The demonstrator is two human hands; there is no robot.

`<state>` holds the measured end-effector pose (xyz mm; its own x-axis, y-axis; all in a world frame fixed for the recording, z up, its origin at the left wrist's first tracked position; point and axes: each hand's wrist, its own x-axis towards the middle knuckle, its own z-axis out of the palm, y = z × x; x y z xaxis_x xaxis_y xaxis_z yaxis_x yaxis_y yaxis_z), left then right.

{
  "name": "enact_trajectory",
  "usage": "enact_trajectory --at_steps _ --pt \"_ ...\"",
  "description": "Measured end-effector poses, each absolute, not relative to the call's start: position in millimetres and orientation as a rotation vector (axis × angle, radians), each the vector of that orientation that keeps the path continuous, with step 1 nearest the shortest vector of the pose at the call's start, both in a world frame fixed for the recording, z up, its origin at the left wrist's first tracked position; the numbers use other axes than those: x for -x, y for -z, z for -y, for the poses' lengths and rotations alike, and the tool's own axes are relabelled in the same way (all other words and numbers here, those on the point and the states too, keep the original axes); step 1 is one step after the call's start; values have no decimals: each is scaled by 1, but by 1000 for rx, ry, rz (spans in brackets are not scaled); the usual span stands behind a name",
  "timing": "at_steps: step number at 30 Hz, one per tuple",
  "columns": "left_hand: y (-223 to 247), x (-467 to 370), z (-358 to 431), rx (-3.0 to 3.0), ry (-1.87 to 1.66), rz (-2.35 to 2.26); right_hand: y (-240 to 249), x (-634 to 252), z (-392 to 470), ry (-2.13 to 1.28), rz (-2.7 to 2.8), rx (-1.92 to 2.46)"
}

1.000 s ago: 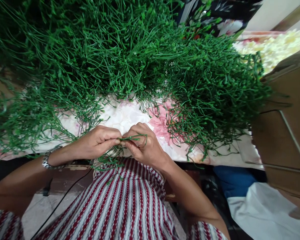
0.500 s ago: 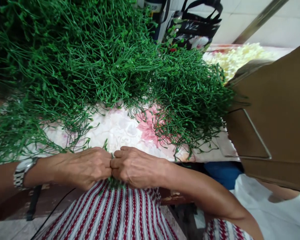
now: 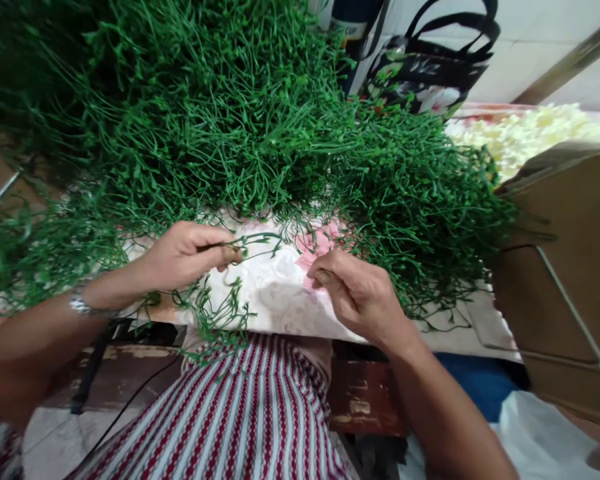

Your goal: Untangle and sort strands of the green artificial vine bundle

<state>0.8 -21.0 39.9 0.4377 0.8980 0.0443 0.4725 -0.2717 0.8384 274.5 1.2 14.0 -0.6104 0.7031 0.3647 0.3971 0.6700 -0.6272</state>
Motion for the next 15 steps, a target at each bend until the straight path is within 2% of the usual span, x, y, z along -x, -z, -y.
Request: enact_trajectory --at_steps 4,11,15 --pt "-24 -18 19 -1658 -735 -1273 -14 -249 19 -587 2080 927" --pt "-11 -26 27 -1573 -786 -1304 -1 -203 25 106 2368 812" --pt "-10 -28 25 -1388 -818 -1225 22 -193 15 172 2361 833"
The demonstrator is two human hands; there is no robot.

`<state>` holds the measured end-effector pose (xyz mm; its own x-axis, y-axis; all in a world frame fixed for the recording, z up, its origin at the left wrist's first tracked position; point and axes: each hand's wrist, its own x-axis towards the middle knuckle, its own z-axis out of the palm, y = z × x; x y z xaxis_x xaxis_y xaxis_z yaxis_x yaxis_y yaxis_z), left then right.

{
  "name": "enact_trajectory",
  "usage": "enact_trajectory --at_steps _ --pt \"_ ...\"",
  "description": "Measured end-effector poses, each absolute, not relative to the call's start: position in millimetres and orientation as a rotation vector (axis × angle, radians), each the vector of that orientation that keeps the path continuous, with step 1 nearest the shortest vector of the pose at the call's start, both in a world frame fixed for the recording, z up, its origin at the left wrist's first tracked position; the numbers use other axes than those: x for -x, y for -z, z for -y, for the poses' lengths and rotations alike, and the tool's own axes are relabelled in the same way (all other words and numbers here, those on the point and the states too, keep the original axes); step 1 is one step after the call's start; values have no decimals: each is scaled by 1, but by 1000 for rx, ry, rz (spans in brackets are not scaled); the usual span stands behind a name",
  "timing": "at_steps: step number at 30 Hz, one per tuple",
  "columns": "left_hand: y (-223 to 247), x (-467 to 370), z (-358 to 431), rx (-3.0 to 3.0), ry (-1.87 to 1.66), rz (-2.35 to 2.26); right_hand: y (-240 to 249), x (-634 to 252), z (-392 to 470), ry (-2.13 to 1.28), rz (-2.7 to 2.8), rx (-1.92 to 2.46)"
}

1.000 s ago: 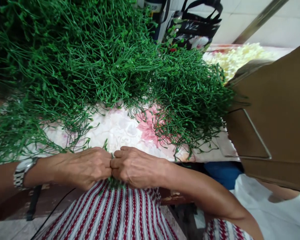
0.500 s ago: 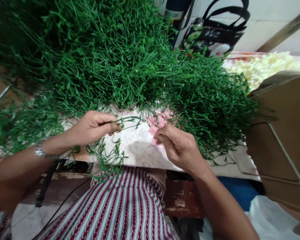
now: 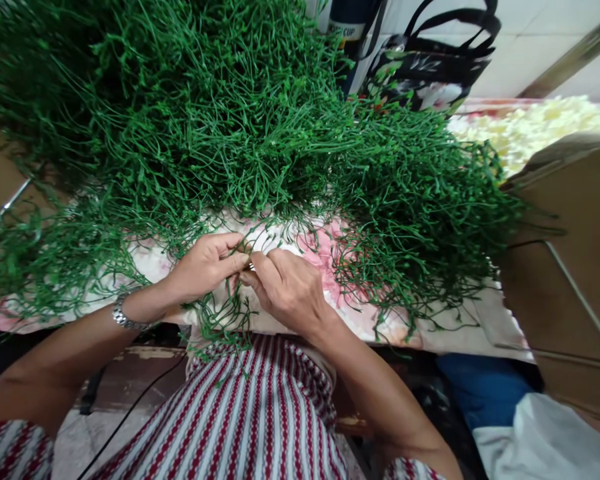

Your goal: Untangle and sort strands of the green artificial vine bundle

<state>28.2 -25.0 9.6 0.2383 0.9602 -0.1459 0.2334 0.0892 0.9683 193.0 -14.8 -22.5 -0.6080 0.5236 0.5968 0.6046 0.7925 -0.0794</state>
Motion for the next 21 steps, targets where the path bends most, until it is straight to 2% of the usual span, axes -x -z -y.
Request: enact_trajectory --at_steps 4,11,21 --pt "-7 -28 24 -1260 -884 -1110 31 -193 14 -2 2256 831" --pt "-6 -25 26 -1240 -821 -1033 32 -190 15 -711 2106 761" --pt "-1 -24 28 -1021 -838 -937 39 -188 20 -1054 1864 787"
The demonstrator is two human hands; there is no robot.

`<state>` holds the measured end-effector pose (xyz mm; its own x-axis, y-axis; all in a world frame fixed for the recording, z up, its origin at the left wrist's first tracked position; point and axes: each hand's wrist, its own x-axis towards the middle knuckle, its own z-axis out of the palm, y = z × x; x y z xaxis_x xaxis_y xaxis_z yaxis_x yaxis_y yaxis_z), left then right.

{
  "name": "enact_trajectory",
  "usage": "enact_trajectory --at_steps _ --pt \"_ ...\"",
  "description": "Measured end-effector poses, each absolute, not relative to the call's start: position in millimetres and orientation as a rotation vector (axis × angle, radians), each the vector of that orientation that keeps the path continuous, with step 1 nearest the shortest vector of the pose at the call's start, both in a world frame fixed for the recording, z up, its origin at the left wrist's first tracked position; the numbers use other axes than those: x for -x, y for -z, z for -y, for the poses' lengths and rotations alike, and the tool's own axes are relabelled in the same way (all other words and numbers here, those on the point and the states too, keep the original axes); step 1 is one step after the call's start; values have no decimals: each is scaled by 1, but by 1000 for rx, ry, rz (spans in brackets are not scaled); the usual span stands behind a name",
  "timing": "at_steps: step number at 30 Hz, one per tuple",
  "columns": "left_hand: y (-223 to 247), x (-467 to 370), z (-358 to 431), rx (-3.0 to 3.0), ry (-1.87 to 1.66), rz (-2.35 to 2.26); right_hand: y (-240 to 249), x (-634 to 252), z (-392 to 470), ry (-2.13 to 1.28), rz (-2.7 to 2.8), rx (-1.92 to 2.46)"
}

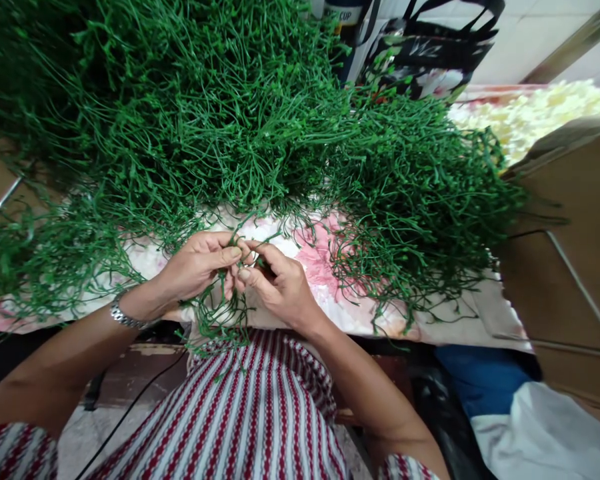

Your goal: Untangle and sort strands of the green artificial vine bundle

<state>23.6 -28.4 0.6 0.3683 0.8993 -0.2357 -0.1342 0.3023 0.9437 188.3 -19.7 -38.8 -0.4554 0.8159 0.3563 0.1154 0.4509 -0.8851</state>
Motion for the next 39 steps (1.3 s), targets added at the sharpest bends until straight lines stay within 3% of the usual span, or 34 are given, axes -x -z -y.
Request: enact_trajectory --at_steps 13,23,28,32,37,39 --pt "2 -26 33 -980 -1141 -965 34 -189 25 -928 1922 799" --pt "-12 -33 29 -664 -1203 -920 23 -181 35 -604 2054 820" --pt "-27 -20 14 -818 -1598 -1004 28 -180 56 -687 2116 706" --pt "-29 -23 14 -992 -1218 -992 10 -208 46 -524 2178 802" --pt "-26 -17 12 -1031 -1271 -980 -36 -289 -8 170 2071 1137" --pt "-26 -12 11 -1050 -1250 -975 -43 -323 -38 57 2058 1284"
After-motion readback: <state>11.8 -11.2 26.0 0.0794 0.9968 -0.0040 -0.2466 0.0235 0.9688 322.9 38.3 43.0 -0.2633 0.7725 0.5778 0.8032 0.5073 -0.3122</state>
